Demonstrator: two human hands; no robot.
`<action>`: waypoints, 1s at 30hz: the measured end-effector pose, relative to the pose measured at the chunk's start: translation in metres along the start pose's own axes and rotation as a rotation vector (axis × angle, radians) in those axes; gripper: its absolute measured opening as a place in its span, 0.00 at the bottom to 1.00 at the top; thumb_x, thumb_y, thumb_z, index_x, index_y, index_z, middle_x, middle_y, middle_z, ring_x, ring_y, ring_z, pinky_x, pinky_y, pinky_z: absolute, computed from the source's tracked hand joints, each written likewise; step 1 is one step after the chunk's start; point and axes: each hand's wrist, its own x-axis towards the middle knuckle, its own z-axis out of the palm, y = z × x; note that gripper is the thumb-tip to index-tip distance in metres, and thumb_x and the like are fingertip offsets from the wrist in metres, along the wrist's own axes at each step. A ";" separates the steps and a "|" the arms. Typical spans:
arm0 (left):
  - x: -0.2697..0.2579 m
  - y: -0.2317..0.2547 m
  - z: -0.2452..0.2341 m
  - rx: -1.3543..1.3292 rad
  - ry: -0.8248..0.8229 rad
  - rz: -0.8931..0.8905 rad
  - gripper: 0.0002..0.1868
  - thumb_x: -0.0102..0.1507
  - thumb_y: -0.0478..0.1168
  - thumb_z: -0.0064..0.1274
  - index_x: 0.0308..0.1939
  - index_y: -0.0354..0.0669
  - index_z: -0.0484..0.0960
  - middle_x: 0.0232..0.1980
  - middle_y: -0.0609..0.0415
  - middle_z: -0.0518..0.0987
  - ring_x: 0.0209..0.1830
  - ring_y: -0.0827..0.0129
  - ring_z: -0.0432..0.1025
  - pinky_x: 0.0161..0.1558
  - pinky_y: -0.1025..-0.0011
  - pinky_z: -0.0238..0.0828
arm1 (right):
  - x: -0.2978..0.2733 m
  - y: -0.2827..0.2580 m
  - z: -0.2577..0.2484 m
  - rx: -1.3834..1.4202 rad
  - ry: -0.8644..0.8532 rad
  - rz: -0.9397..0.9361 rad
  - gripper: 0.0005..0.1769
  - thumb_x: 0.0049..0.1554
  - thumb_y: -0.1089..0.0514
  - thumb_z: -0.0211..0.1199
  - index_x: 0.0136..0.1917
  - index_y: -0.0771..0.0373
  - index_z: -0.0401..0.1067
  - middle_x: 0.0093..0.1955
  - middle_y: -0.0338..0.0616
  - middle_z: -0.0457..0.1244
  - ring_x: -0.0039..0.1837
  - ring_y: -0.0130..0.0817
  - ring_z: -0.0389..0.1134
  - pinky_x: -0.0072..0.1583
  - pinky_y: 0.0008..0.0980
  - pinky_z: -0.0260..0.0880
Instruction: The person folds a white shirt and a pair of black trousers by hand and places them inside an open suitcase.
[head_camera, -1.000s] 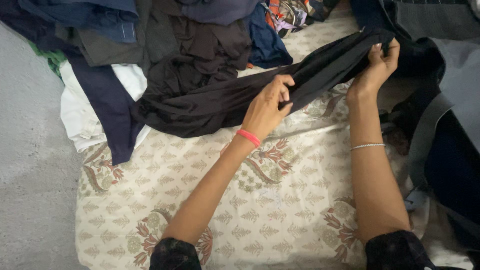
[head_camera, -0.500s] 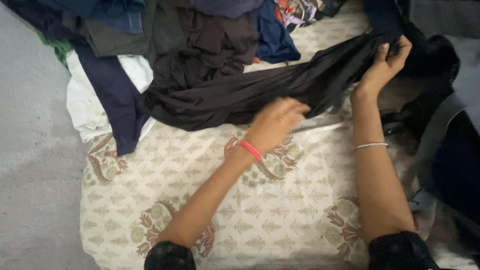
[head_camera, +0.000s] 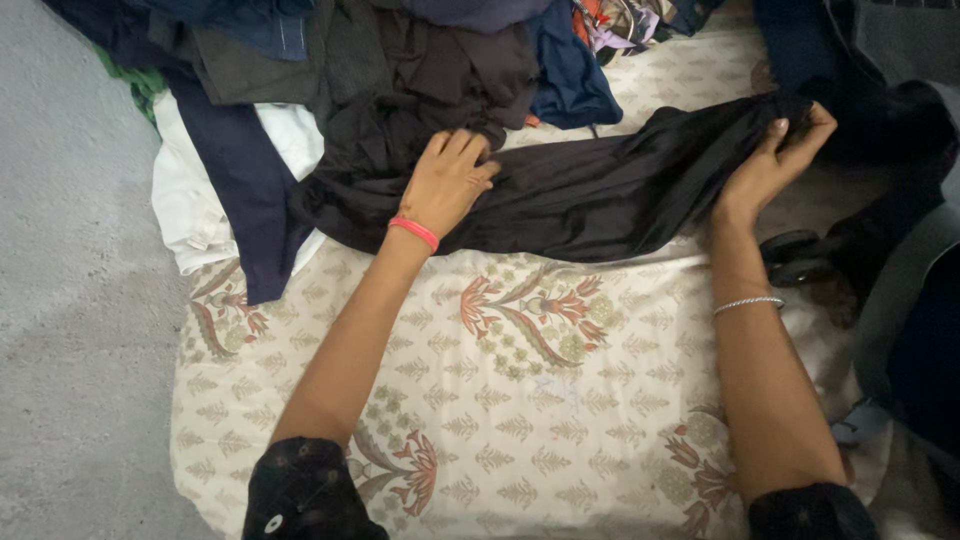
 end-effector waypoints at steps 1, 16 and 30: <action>0.000 -0.001 0.004 -0.025 -0.027 -0.045 0.11 0.62 0.44 0.61 0.47 0.50 0.86 0.51 0.57 0.76 0.58 0.62 0.69 0.61 0.61 0.65 | 0.000 0.001 -0.001 -0.016 0.004 -0.008 0.14 0.70 0.74 0.52 0.68 0.68 0.60 0.65 0.46 0.59 0.69 0.36 0.60 0.75 0.30 0.56; 0.012 0.037 0.008 -0.240 0.122 -0.162 0.11 0.61 0.51 0.60 0.38 0.49 0.87 0.39 0.60 0.77 0.43 0.66 0.72 0.44 0.64 0.67 | 0.004 0.010 -0.003 0.042 -0.002 -0.003 0.14 0.71 0.73 0.52 0.68 0.68 0.60 0.66 0.47 0.59 0.70 0.36 0.60 0.76 0.31 0.55; 0.010 0.011 -0.033 -0.839 -0.152 -0.679 0.11 0.64 0.49 0.57 0.41 0.49 0.88 0.40 0.59 0.86 0.44 0.66 0.80 0.46 0.66 0.72 | 0.003 0.011 -0.002 -0.024 -0.043 -0.013 0.13 0.72 0.72 0.52 0.69 0.67 0.59 0.68 0.47 0.60 0.72 0.37 0.60 0.76 0.31 0.54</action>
